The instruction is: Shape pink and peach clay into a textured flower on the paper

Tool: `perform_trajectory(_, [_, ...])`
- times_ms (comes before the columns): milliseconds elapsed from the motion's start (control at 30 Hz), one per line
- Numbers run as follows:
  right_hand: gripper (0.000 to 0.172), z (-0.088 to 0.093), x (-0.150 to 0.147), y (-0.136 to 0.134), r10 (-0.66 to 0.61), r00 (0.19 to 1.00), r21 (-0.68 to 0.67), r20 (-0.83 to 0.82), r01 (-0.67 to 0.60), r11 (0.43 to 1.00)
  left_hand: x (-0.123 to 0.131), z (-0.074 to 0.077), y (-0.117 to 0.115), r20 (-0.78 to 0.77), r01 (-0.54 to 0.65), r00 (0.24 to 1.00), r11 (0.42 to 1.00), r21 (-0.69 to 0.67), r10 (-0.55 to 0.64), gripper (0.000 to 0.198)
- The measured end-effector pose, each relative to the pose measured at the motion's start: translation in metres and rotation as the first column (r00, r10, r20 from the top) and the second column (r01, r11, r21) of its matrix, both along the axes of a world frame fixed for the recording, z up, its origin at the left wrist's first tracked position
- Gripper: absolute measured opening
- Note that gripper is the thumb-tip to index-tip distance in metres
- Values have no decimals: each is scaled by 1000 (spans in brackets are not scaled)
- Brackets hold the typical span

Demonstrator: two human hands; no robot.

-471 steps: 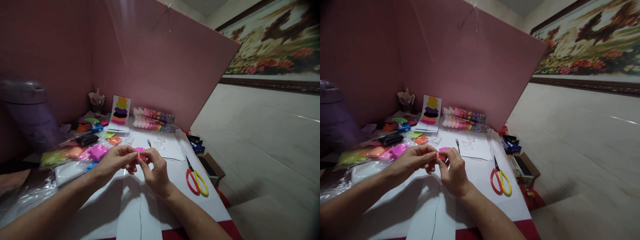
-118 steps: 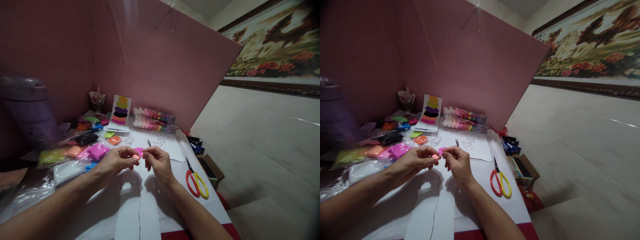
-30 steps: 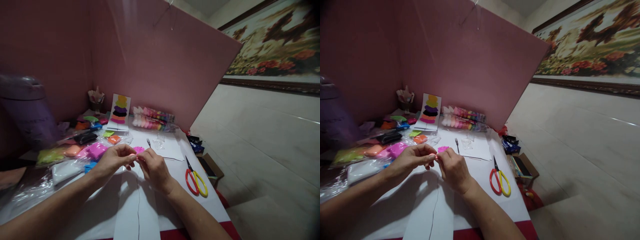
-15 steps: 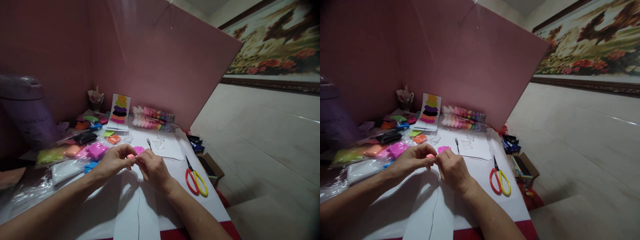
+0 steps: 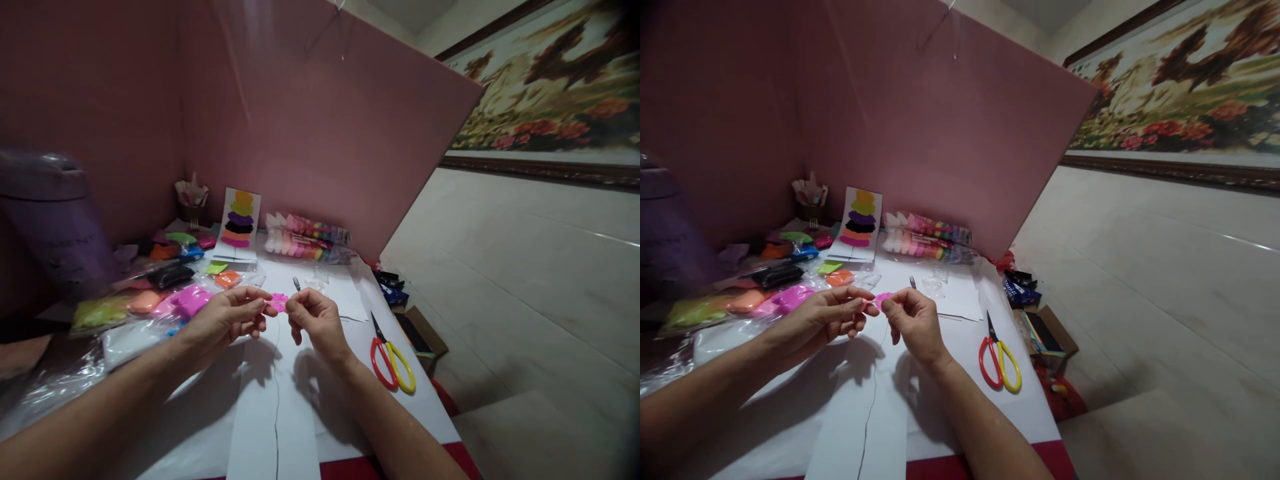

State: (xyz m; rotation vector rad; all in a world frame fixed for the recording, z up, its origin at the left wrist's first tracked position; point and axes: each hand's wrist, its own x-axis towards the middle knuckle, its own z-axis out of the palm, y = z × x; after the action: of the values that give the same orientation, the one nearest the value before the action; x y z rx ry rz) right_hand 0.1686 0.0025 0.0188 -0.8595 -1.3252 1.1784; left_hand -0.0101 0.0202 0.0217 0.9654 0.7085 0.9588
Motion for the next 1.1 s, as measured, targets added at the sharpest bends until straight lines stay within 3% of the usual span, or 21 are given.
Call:
perform_trajectory(167, [25,-1,-2,2,-76,995,9,62,75,997,2,-1,-1,-17,45,999,998,45,-44,24])
perform_trajectory(433, [29,-7,-6,-3,10,992,68,128,-19,997,3,-2,-2,-68,66,996,995,79,-60,29])
perform_trajectory(533, [20,-7,-6,-5,-70,966,168,251,28,985,3,0,-3,-88,60,995,995,84,-52,32])
perform_trajectory(667, [8,-5,-7,-8,-253,892,377,375,102,920,5,2,-5,-96,44,995,994,97,-34,33])
perform_trajectory(733, [10,-5,-6,-9,-270,877,388,397,106,915,5,1,-5,-92,44,995,995,95,-35,30])
perform_trajectory(833, [17,-6,-5,-8,-190,930,249,316,112,962,4,1,-4,-88,31,996,996,80,-24,28])
perform_trajectory(933, [24,-4,-1,-4,-112,988,86,110,102,991,2,0,-2,-75,2,997,999,54,2,26])
perform_trajectory(1100, [31,4,1,-2,-58,982,-43,-181,51,998,2,-2,0,-42,2,999,1000,-3,-2,21])
